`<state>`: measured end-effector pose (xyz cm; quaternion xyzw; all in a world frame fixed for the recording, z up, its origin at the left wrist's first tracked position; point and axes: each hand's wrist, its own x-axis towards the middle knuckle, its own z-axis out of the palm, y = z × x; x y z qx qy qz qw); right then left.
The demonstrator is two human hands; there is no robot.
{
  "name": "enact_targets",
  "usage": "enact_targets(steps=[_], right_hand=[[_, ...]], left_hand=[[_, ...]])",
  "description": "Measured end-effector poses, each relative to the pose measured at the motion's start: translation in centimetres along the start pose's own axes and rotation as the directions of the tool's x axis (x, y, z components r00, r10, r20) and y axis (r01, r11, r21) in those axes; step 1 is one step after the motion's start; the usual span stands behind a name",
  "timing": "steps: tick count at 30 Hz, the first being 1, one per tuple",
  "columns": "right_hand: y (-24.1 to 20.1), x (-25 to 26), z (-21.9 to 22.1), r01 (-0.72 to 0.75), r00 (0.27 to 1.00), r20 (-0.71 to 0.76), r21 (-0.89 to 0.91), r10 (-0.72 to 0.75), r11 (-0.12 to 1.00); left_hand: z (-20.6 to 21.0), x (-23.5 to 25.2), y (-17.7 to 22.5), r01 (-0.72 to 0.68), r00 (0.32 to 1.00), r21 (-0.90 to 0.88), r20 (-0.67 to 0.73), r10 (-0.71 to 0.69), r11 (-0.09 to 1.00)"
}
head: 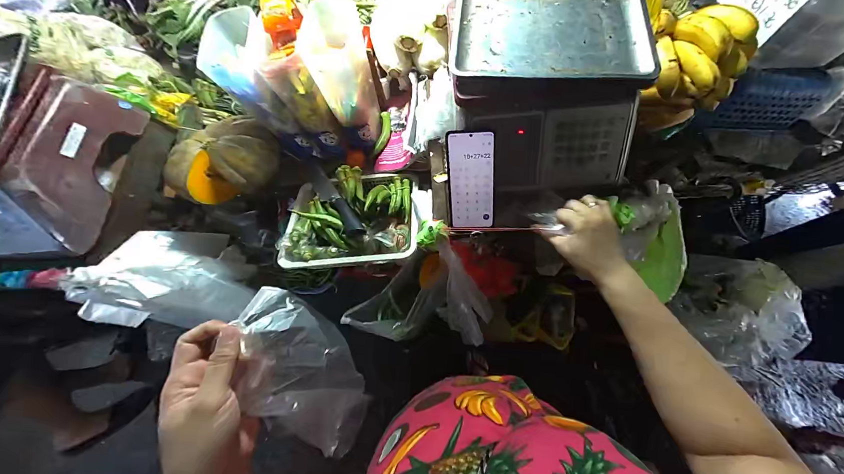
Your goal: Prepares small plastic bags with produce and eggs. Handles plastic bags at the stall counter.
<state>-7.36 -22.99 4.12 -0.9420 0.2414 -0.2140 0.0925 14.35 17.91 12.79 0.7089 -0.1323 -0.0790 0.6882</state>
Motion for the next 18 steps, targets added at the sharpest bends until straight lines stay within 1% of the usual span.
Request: enact_targets(steps=[1,2,3,4,5,6,8,10,12,14,16,18], right_hand=[[1.1,-0.2,-0.6,-0.015,0.999,0.034,-0.006,0.015,1.000],[1.8,-0.4,-1.3,-0.058,0.992,0.107,-0.042,0.062,0.997],[2.1,-0.3,-1.9,-0.125,0.968,0.209,-0.088,0.141,0.988],[1.8,-0.1,-2.4,-0.188,0.927,0.303,-0.138,0.222,0.973],[1.3,0.3,-2.6,-0.214,0.897,0.355,-0.175,0.265,0.961],[0.5,0.6,-2.7,-0.214,0.894,0.358,-0.186,0.269,0.959],[-1.4,0.9,-2.5,-0.176,0.940,0.266,-0.158,0.214,0.972],[-3.5,1.2,-1.9,-0.128,0.975,0.174,-0.071,0.138,0.989],[-5.4,1.3,0.1,-0.041,0.997,0.060,0.007,0.040,0.999],[-6.7,1.0,2.9,0.019,0.995,-0.097,0.015,-0.017,1.000],[-7.6,0.7,5.2,0.029,0.968,-0.248,0.000,-0.028,1.000],[-7.9,0.5,6.3,0.034,0.949,-0.313,-0.004,-0.033,0.999]], left_hand=[[-0.3,-0.2,-0.1,0.004,1.000,0.012,-0.017,-0.004,1.000],[-0.4,-0.5,-0.2,0.006,1.000,0.020,-0.023,-0.006,1.000],[-0.5,-0.9,-0.3,0.012,1.000,0.019,-0.019,-0.012,1.000],[-0.5,-1.2,-0.4,0.021,1.000,0.010,-0.011,-0.021,1.000],[-0.4,-1.4,-0.5,0.032,0.999,-0.012,-0.001,-0.032,0.999],[-0.4,-1.6,-0.8,0.037,0.999,-0.029,0.008,-0.037,0.999],[-0.1,-1.8,-1.2,0.049,0.999,-0.049,0.014,-0.048,0.998],[0.1,-2.0,-1.7,0.073,0.997,-0.063,0.015,-0.073,0.995],[0.3,-2.2,-2.1,0.100,0.995,-0.040,0.002,-0.100,0.994],[0.3,-2.4,-2.6,0.107,0.994,0.010,-0.008,-0.107,0.994],[0.3,-2.7,-2.8,0.113,0.994,0.048,-0.011,-0.113,0.992],[0.1,-3.0,-2.9,0.115,0.993,0.078,-0.016,-0.114,0.990]])
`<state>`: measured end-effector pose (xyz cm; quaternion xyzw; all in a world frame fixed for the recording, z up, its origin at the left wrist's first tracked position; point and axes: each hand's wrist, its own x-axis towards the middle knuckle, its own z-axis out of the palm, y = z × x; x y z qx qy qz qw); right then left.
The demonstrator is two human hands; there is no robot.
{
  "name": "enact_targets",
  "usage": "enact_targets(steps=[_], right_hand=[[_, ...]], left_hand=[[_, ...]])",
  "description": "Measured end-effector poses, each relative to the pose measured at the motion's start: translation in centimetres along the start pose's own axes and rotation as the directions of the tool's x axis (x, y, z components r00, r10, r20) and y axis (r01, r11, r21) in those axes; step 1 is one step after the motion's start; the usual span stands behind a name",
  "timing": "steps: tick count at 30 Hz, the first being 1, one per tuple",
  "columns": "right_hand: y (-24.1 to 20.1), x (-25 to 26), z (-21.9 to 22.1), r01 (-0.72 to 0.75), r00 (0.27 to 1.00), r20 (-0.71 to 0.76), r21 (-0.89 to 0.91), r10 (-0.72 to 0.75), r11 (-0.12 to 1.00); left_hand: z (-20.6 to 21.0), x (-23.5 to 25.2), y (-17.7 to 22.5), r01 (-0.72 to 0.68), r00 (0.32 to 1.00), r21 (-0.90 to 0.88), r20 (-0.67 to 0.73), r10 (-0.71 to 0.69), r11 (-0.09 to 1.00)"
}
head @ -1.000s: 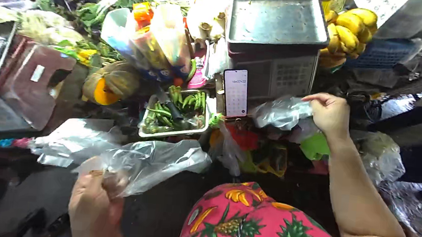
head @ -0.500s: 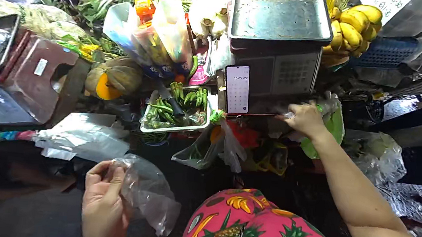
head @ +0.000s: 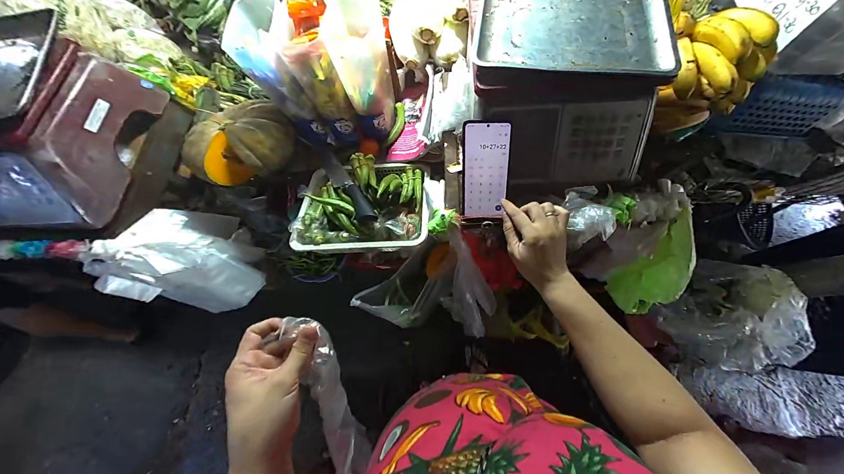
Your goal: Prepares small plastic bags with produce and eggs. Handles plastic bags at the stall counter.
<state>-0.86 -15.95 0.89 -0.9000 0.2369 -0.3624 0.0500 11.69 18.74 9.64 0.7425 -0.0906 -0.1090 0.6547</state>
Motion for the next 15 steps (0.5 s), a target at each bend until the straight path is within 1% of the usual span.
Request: enact_targets(steps=[2,5,9,13,15], right_hand=[[-0.2,0.1,0.2,0.013,1.000,0.002,-0.006,-0.013,1.000],[-0.5,0.6,0.4,0.013,0.999,0.042,-0.061,-0.011,0.998],[-2.4,1.6,1.2,0.045,0.998,0.041,-0.028,-0.043,0.999],[-3.8,2.4,2.1,0.028,0.995,0.101,-0.019,-0.026,0.999],[-4.0,1.9,1.9,0.020,0.997,0.069,-0.017,-0.019,1.000]], left_hand=[[-0.2,-0.1,-0.2,-0.011,1.000,0.010,0.001,0.011,1.000],[-0.4,0.0,-0.5,-0.017,1.000,0.021,0.009,0.016,1.000],[0.1,0.1,-0.4,-0.004,1.000,0.021,-0.007,0.004,1.000],[0.7,0.3,-0.1,-0.009,1.000,0.038,0.020,0.009,0.999],[0.6,0.5,0.0,-0.004,1.000,0.040,0.028,0.003,0.999]])
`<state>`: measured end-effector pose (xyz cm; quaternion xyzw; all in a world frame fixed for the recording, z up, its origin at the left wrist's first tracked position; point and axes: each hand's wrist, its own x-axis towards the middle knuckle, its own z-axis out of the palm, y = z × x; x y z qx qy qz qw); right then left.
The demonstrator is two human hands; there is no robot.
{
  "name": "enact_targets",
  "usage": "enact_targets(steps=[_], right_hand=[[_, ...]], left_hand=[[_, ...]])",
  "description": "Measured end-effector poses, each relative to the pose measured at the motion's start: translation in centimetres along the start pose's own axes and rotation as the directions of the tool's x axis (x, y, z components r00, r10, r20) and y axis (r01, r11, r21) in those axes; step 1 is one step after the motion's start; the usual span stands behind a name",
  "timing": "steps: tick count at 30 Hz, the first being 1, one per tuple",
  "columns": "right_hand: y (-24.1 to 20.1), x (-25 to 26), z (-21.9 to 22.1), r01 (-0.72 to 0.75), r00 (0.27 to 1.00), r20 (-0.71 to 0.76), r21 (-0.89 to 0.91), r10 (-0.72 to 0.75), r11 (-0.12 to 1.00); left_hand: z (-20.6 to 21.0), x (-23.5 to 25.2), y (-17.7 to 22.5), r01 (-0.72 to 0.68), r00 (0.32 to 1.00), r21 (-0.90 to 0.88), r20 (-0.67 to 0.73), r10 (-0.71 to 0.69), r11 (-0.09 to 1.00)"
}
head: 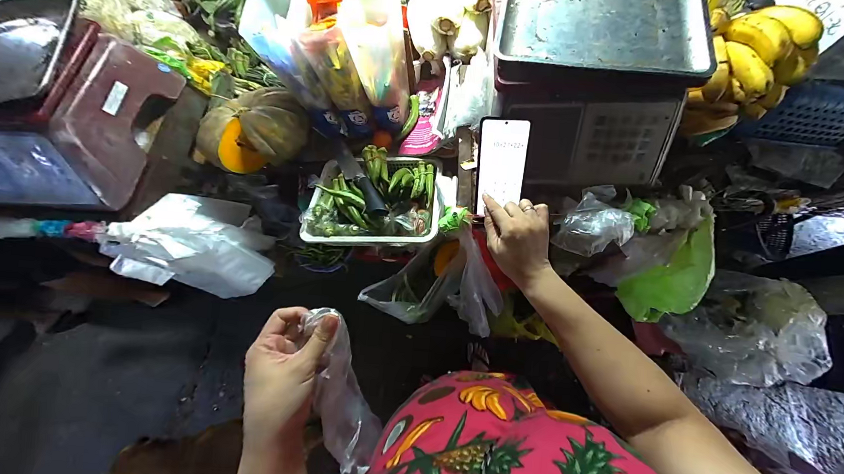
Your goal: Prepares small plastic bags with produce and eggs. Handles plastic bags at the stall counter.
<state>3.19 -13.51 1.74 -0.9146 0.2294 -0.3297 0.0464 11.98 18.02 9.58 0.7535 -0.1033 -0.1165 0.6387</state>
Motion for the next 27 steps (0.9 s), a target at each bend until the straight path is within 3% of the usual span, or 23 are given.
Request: enact_targets(steps=[5,8,10,11,13,14,15,16,19,21,27], right_hand=[[0.3,-1.9,0.2,-0.038,0.999,0.000,-0.038,0.038,0.999],[-2.3,-1.0,-0.9,-0.051,0.998,0.041,0.220,0.043,0.974],[-6.4,-0.1,-2.6,-0.130,0.976,0.219,0.548,0.008,0.827],[-8.6,0.3,-3.5,-0.223,0.924,0.378,0.668,-0.065,0.710],[-12.6,1.2,-4.3,-0.459,0.723,0.620,0.762,-0.306,0.458],[-14.5,1.5,-3.9,-0.561,0.629,0.660,0.751,-0.410,0.347],[-16.4,1.7,-3.4,-0.617,0.594,0.657,0.742,-0.464,0.261],[-18.4,1.8,-2.9,-0.624,0.615,0.636,0.754,-0.466,0.206],[-24.0,3.3,-1.2,-0.458,0.727,0.519,0.854,-0.450,0.246],[-27.7,4.7,0.0,-0.293,0.761,0.411,0.908,-0.502,0.299],[-40.7,7.5,2.9,0.005,0.716,0.176,0.966,-0.675,0.257]], left_hand=[[-0.1,0.0,0.1,0.040,0.999,0.032,-0.027,-0.039,0.999],[0.6,0.0,-0.1,0.039,0.999,-0.004,-0.023,-0.040,0.999],[1.3,-0.2,-0.1,0.012,1.000,-0.062,0.001,-0.012,0.998],[1.6,-0.3,-0.1,-0.016,1.000,-0.111,0.021,0.019,0.994],[2.0,-0.5,0.2,-0.072,0.996,-0.207,0.038,0.082,0.976],[2.0,-0.5,0.5,-0.090,0.995,-0.230,0.029,0.099,0.969],[1.6,-0.4,0.7,-0.103,0.994,-0.254,0.002,0.107,0.962],[0.8,-0.2,1.0,-0.117,0.993,-0.275,-0.028,0.114,0.954],[-3.6,0.7,1.4,-0.124,0.992,-0.348,-0.062,0.110,0.929],[-7.4,1.2,1.7,-0.119,0.992,-0.418,-0.086,0.091,0.900],[-18.7,2.2,1.6,-0.285,0.928,-0.502,-0.357,0.104,0.816]])
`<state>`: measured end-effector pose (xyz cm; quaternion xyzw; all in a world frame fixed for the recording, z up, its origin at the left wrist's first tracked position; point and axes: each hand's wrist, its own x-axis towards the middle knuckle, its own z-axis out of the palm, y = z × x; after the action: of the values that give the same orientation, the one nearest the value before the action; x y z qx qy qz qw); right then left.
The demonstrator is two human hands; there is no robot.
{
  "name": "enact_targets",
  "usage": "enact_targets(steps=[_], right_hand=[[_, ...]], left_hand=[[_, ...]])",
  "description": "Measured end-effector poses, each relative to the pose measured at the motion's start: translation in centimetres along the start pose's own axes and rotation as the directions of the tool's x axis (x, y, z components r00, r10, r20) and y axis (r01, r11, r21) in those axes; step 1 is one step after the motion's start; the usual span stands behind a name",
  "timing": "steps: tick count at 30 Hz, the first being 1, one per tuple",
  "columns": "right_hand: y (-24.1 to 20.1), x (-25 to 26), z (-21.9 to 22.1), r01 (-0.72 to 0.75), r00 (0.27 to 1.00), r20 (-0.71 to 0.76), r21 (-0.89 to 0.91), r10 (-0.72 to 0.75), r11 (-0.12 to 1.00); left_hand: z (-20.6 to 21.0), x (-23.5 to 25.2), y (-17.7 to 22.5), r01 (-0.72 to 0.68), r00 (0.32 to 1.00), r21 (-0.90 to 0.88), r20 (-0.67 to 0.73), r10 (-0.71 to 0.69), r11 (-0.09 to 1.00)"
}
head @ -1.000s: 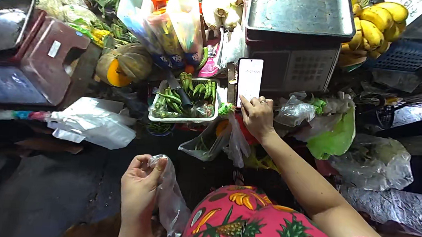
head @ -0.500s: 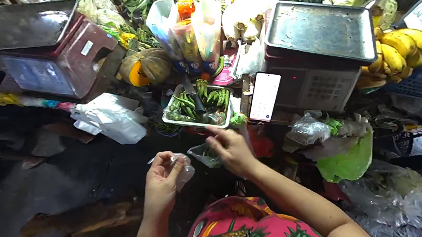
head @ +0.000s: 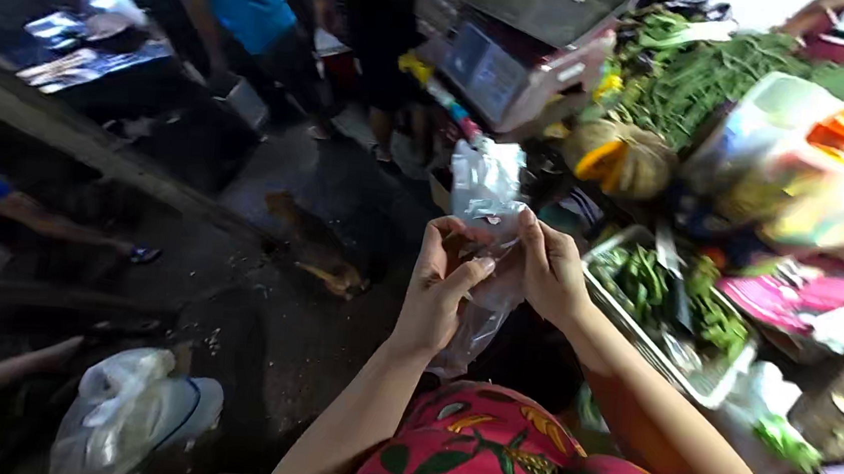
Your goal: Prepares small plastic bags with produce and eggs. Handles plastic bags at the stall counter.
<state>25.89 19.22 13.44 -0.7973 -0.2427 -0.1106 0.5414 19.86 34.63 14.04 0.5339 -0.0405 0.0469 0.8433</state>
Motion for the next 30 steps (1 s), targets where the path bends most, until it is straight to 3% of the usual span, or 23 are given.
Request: enact_targets(steps=[5,9,12,14,16,18,19,22,25,27,30], right_hand=[[-0.4,6.1,7.5,0.256,0.948,0.186,0.036,-0.258,0.966],[-1.5,10.7,13.6,0.442,0.844,0.363,-0.051,-0.395,0.896],[-1.7,13.3,17.7,0.445,0.862,0.371,-0.232,-0.344,0.865],[-2.0,13.9,20.5,0.452,0.867,0.351,-0.258,-0.354,0.854],[-2.4,13.5,23.3,0.603,0.762,0.390,-0.133,-0.517,0.787],[-2.1,14.6,25.7,0.682,0.637,0.446,0.054,-0.629,0.729],[-1.6,16.4,26.6,0.677,0.619,0.456,0.100,-0.639,0.729],[-0.6,22.3,28.8,0.670,0.621,0.465,0.101,-0.631,0.735],[0.9,25.3,30.7,0.744,0.554,0.459,0.099,-0.694,0.660],[2.7,28.8,31.4,0.706,0.587,0.447,0.125,-0.675,0.697],[4.9,35.1,30.7,0.624,0.646,0.452,0.152,-0.615,0.767]], left_hand=[[-5.7,2.7,5.2,0.076,0.994,0.094,-0.079,-0.069,0.993],[-10.0,3.6,8.5,0.213,0.972,-0.091,-0.078,-0.220,0.973],[-13.9,4.5,8.9,0.163,0.984,-0.252,-0.028,-0.176,0.954],[-15.5,5.1,9.4,0.097,0.971,-0.422,-0.161,-0.179,0.901],[-16.5,6.2,10.4,-0.040,0.892,-0.513,-0.405,-0.201,0.858],[-17.7,7.3,10.6,-0.177,0.817,-0.471,-0.560,-0.138,0.864],[-18.2,8.2,10.3,-0.209,0.810,-0.469,-0.575,-0.117,0.858],[-20.3,10.5,9.8,-0.201,0.921,-0.452,-0.390,0.010,0.869],[-22.6,14.7,10.0,-0.264,0.884,-0.376,-0.463,0.067,0.888],[-23.2,17.9,10.4,-0.221,0.849,-0.215,-0.523,0.079,0.951],[-24.1,22.7,11.3,-0.073,0.876,-0.021,-0.479,0.054,0.997]])
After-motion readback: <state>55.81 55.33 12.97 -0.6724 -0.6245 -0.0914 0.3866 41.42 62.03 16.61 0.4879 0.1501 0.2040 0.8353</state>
